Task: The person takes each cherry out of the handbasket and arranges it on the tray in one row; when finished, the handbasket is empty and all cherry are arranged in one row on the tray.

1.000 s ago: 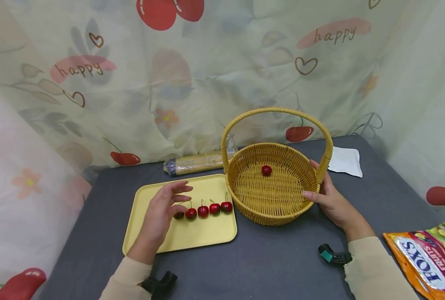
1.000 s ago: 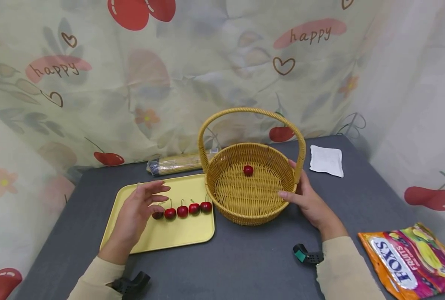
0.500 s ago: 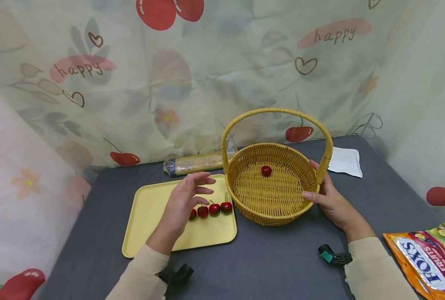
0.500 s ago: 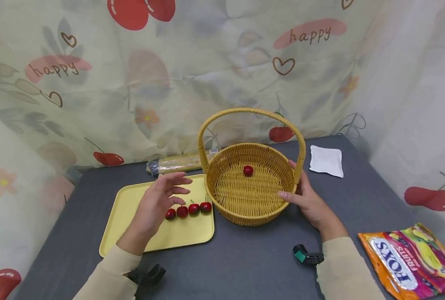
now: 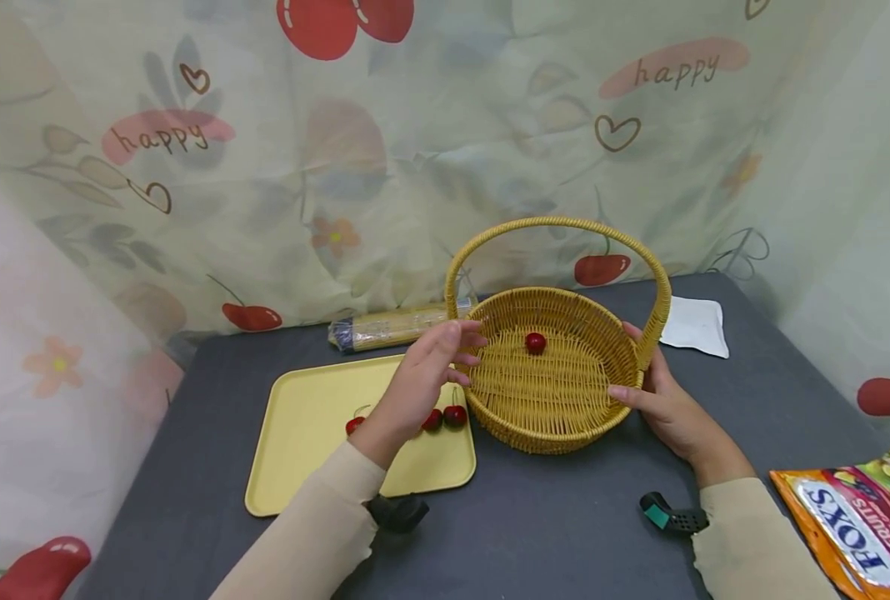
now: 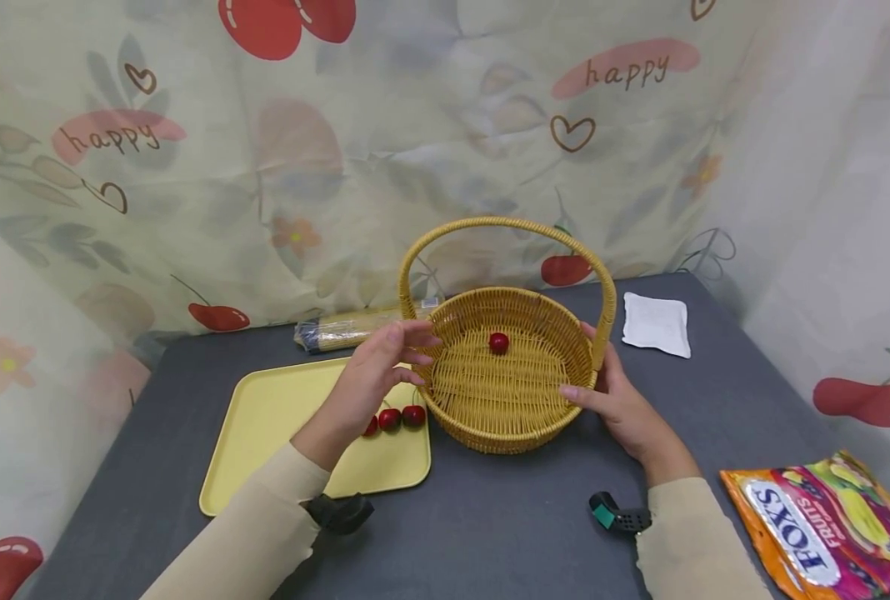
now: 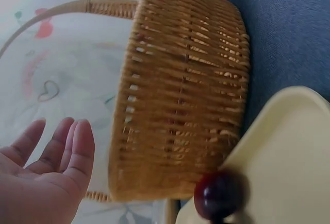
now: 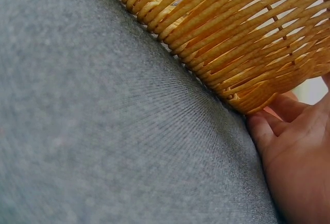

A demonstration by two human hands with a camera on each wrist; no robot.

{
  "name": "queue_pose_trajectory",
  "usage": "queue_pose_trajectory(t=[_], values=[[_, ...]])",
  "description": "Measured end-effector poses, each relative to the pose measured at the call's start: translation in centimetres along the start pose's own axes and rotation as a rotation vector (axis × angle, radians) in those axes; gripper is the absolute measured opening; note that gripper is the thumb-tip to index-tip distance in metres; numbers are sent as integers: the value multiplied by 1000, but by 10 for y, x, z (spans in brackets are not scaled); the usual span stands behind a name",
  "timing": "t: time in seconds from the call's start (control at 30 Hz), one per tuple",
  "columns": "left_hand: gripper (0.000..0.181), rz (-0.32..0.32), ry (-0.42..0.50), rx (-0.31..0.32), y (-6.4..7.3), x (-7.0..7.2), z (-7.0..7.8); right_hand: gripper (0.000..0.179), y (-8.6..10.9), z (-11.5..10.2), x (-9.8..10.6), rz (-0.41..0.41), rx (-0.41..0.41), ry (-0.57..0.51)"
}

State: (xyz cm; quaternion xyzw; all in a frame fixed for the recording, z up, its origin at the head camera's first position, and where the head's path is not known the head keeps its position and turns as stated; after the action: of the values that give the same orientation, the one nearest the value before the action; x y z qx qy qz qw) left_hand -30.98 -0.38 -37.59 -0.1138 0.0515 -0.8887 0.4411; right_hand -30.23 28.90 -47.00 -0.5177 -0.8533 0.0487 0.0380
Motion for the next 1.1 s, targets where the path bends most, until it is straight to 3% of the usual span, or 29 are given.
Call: queue_pose_trajectory(t=[0.23, 0.6, 0.8, 1.1], values=[[57, -35, -27, 65, -32, -17, -9, 98, 0, 2, 0, -2, 0, -7], [70, 38, -5, 118, -73, -14, -31, 98, 0, 3, 2, 5, 10, -13], [77, 69, -28, 144, -88, -14, -39, 98, 1, 2, 3, 3, 8, -8], [86, 54, -23, 204, -108, -18, -57, 97, -1, 3, 2, -4, 20, -15]])
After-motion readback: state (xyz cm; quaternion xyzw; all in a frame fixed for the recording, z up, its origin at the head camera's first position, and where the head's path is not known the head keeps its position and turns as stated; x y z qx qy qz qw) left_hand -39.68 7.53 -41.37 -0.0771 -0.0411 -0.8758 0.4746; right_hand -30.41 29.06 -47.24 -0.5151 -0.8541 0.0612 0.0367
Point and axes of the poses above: each hand's wrist, its own y-axis away from the middle knuckle, its own x-axis out of the back of the hand, z = x × y, the point moved 10 cm from there along -y, towards the middle knuckle, and after that the axes turned 11 degrees about -z, right-handed, at the moved point
